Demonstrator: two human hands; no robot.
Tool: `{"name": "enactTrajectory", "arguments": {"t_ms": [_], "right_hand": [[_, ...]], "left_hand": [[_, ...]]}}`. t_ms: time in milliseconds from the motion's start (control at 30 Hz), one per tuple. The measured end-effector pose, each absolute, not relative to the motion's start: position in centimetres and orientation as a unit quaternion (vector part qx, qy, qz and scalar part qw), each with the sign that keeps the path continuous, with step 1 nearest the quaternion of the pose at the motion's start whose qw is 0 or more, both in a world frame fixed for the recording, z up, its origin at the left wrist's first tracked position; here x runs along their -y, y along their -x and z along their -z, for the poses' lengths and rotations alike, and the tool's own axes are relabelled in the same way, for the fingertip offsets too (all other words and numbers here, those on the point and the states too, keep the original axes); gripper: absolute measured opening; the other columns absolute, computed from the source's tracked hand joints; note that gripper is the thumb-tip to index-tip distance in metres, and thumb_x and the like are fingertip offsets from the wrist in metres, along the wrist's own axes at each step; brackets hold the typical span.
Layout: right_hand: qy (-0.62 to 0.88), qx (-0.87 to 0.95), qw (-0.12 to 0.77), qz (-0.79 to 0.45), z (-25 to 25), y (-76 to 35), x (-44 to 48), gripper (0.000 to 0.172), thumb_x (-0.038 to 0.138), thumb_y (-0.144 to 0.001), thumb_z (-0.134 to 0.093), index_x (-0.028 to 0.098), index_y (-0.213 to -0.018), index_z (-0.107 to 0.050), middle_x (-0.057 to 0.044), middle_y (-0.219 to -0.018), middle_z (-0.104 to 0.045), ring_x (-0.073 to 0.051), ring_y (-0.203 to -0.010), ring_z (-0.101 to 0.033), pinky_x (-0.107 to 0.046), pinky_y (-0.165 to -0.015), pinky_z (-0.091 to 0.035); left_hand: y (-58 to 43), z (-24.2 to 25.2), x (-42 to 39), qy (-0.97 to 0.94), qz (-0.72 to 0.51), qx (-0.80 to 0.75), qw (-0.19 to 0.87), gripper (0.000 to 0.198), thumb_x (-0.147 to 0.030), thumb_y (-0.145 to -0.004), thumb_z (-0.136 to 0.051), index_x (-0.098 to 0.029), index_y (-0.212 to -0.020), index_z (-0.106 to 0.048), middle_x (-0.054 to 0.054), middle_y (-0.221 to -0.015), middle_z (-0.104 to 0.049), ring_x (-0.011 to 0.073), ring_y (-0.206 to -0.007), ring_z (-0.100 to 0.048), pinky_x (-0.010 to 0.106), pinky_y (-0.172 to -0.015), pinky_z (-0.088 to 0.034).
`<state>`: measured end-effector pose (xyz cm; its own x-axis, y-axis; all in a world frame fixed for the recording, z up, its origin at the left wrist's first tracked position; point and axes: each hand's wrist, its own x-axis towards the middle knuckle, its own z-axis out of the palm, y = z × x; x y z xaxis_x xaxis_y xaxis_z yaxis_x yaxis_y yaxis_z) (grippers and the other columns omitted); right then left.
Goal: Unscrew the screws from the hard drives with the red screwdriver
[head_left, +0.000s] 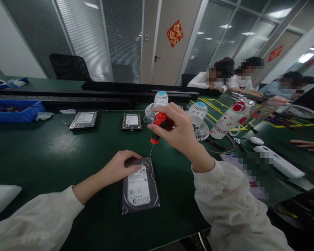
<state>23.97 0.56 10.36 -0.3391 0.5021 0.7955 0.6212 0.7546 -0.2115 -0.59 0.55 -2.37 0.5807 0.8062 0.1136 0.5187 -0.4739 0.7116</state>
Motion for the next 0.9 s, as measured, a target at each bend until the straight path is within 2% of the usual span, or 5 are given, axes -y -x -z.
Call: {"name": "enactTrajectory", "arguments": {"t_ms": [133, 333, 567, 700, 900], "right_hand": [[0.342, 0.818, 0.461, 0.037, -10.5, -23.9, -0.1, 0.042, 0.021, -0.091, -0.063, 0.016, -0.133, -0.064, -0.006, -0.097, -0.071, -0.018, -0.082, -0.064, -0.035, -0.079, -0.055], [0.366, 0.821, 0.431, 0.08, -10.5, -23.7, -0.1, 0.04, 0.039, -0.093, -0.068, 0.018, -0.127, -0.067, -0.008, -0.106, -0.074, -0.02, -0.086, -0.066, -0.035, -0.077, -0.053], [0.366, 0.83, 0.412, 0.085, -10.6, -23.8, 0.3, 0.043, 0.028, -0.095, -0.052, 0.013, -0.134, -0.061, -0.009, -0.108, -0.074, -0.018, -0.082, -0.064, -0.032, -0.074, -0.049], [0.421, 0.817, 0.367, 0.144, -10.6, -23.5, 0.5, 0.039, 0.045, -0.096, -0.059, 0.013, -0.117, -0.065, -0.003, -0.082, -0.07, -0.016, -0.068, -0.057, -0.029, -0.061, -0.035], [0.421, 0.831, 0.354, 0.087, -10.8, -23.1, 0.7, 0.037, 0.027, -0.094, -0.047, 0.013, -0.128, -0.056, 0.0, -0.078, -0.062, -0.012, -0.059, -0.045, -0.028, -0.061, -0.032]], "left_hand": [[0.6, 2.4, -0.6, -0.827, -0.221, -0.401, 0.327, 0.042, -0.055, -0.09, -0.069, -0.026, -0.119, -0.075, 0.009, -0.119, -0.075, 0.0301, -0.11, -0.068, 0.044, -0.093, -0.052], [0.5, 2.4, -0.7, -0.835, -0.224, -0.385, 0.324, 0.041, -0.054, -0.091, -0.068, -0.024, -0.119, -0.073, 0.008, -0.119, -0.075, 0.0281, -0.108, -0.068, 0.045, -0.096, -0.051], [0.5, 2.2, -0.6, -0.836, -0.222, -0.375, 0.334, 0.041, -0.053, -0.092, -0.068, -0.023, -0.119, -0.072, 0.007, -0.119, -0.075, 0.0269, -0.108, -0.069, 0.045, -0.096, -0.053], [0.5, 2.2, -0.6, -0.836, -0.219, -0.378, 0.331, 0.04, -0.053, -0.092, -0.068, -0.024, -0.12, -0.071, 0.007, -0.121, -0.074, 0.0273, -0.11, -0.068, 0.045, -0.096, -0.052], [0.5, 2.2, -0.6, -0.834, -0.223, -0.378, 0.334, 0.039, -0.051, -0.092, -0.069, -0.024, -0.119, -0.072, 0.007, -0.119, -0.075, 0.0268, -0.107, -0.069, 0.045, -0.094, -0.053]]}}
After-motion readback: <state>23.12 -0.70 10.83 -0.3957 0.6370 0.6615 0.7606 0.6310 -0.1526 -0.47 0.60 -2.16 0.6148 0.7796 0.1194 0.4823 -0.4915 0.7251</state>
